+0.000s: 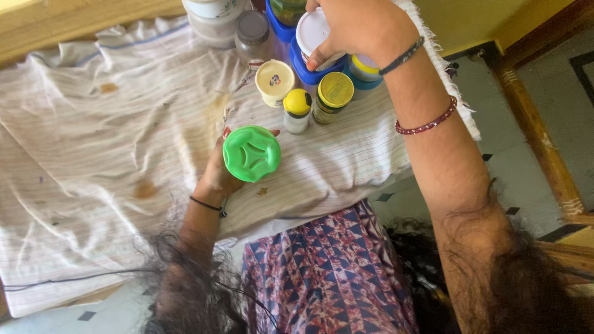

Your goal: The person opens and closes various plastic containers and jars on a table, then rearranges them into a more organized layout. The person handles multiple containers with different colored lids, including yellow, blue, green, and pink, and moves them around the table surface.

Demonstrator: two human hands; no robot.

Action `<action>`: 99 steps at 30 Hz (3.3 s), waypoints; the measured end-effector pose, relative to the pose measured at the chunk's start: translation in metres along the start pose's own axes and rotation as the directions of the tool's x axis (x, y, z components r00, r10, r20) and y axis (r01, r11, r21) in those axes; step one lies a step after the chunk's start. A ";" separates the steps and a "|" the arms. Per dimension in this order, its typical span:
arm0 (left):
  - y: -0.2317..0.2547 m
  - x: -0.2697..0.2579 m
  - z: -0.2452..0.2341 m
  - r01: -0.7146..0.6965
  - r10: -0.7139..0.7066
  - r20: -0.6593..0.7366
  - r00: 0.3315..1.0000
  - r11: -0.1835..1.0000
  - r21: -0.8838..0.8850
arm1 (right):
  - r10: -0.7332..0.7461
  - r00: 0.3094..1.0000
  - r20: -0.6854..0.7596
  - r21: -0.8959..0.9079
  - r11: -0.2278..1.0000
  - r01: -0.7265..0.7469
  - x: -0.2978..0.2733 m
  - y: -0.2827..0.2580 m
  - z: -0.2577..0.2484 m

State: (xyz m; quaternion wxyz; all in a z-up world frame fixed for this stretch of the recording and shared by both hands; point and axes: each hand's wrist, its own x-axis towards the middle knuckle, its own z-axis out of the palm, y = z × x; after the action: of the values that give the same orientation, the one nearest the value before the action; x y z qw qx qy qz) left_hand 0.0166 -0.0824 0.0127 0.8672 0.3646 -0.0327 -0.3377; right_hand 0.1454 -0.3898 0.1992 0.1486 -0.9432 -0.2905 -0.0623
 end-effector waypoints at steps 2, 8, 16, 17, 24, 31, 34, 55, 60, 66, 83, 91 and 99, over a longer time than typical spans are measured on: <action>0.003 0.000 -0.001 -0.060 0.058 0.072 0.996 0.998 0.036 | 0.102 0.993 0.054 0.067 0.992 -0.106 -0.009 -0.009 -0.003; 0.009 0.003 -0.004 0.089 -0.077 0.181 0.980 0.994 -0.062 | -0.115 0.938 -0.326 0.046 0.989 0.137 -0.058 -0.085 0.010; -0.004 0.002 -0.016 0.020 -0.011 -0.088 0.996 0.995 0.094 | -0.216 0.967 -0.138 0.107 0.967 0.231 -0.055 -0.158 0.086; -0.004 0.002 -0.019 -0.009 0.010 -0.011 1.000 0.996 0.090 | -0.221 0.964 -0.146 0.131 0.962 0.241 -0.054 -0.156 0.091; -0.006 0.003 -0.010 -0.095 0.100 -0.017 0.995 0.981 0.167 | -0.315 0.937 -0.147 0.114 0.936 0.333 -0.052 -0.144 0.097; 0.001 -0.007 0.010 -0.293 0.278 0.108 0.955 0.941 0.171 | -0.436 0.880 -0.188 0.049 0.891 0.452 -0.050 -0.153 0.087; 0.002 -0.011 0.011 -0.269 0.263 0.057 0.963 0.947 0.177 | -0.423 0.897 -0.129 0.318 0.839 0.441 -0.048 -0.146 0.074; 0.022 -0.001 0.020 -0.325 0.310 0.124 0.943 0.937 0.128 | 0.048 0.821 -0.568 0.015 0.999 -0.048 0.179 0.060 0.078; 0.023 -0.003 0.023 -0.328 0.315 0.103 0.944 0.933 0.152 | -0.021 0.861 -0.508 -0.014 1.000 0.017 0.169 0.045 0.049; 0.020 -0.008 0.023 -0.329 0.320 0.080 0.944 0.926 0.183 | 0.091 0.846 -0.526 0.249 0.967 0.051 0.066 -0.007 -0.001; 0.032 -0.027 0.016 -0.259 0.242 0.094 0.966 0.886 0.384 | 0.360 0.720 -0.593 0.290 0.930 -0.226 -0.212 0.113 0.035; 0.067 -0.151 0.004 0.032 0.422 -0.354 0.835 0.605 0.796 | 0.257 0.722 -0.643 0.286 0.954 -0.085 -0.183 0.086 0.087; 0.069 -0.260 -0.037 0.448 0.171 -0.720 0.672 0.681 0.580 | 0.242 0.783 -0.572 0.174 0.969 -0.173 -0.175 0.068 0.105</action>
State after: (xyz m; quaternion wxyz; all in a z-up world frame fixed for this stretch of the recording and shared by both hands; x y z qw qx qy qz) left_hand -0.1340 0.1337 0.0800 0.5591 0.7767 0.2150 -0.1946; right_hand 0.0436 -0.5029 0.0474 0.2900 -0.8934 -0.1274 -0.3186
